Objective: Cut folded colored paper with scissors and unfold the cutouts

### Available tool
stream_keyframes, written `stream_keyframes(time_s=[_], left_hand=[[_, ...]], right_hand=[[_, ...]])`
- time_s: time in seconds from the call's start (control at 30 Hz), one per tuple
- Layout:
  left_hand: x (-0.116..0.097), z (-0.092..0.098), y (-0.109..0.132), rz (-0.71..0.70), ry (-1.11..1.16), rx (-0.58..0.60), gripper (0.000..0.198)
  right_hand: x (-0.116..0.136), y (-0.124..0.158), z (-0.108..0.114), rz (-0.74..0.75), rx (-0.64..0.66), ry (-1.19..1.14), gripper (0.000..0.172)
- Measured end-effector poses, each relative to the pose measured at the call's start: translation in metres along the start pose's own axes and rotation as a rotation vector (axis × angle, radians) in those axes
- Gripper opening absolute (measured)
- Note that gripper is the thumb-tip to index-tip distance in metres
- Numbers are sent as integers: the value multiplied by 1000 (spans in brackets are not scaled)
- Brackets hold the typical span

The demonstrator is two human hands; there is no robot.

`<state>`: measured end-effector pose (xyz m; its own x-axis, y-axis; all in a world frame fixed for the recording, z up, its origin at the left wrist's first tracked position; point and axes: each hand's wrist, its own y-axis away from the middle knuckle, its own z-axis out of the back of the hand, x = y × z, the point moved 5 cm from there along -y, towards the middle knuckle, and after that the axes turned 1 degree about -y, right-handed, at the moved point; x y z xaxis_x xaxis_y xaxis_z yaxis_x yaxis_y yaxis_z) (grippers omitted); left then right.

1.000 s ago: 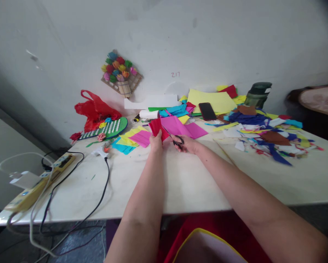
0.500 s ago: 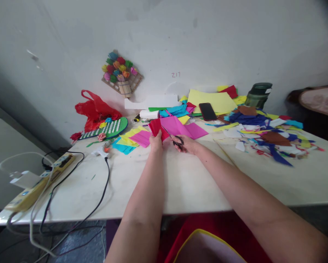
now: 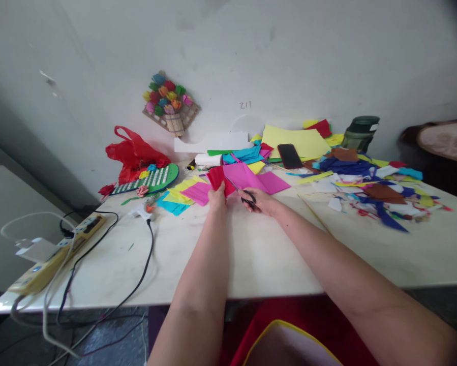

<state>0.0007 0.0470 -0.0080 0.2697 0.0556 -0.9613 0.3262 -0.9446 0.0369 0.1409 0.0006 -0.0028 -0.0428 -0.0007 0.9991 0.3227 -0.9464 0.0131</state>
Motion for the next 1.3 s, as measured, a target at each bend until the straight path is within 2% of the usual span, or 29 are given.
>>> stream_keyframes(time_s=[0.53,0.67,1.03,1.3], left_hand=[[1,-2,1,48,29,66,26],[2,-3,3,52,39,65,27],[-3,-7,11,39,55,76,26],[-3,-6,10,42,70,71,24]], right_hand=[[-1,2,1,-5,5,-75,34],[1,3,0,-8,7,-84,32],[0,2,0,-35,-14,-90,43],[1,3,1,-35,-17,-131,40]])
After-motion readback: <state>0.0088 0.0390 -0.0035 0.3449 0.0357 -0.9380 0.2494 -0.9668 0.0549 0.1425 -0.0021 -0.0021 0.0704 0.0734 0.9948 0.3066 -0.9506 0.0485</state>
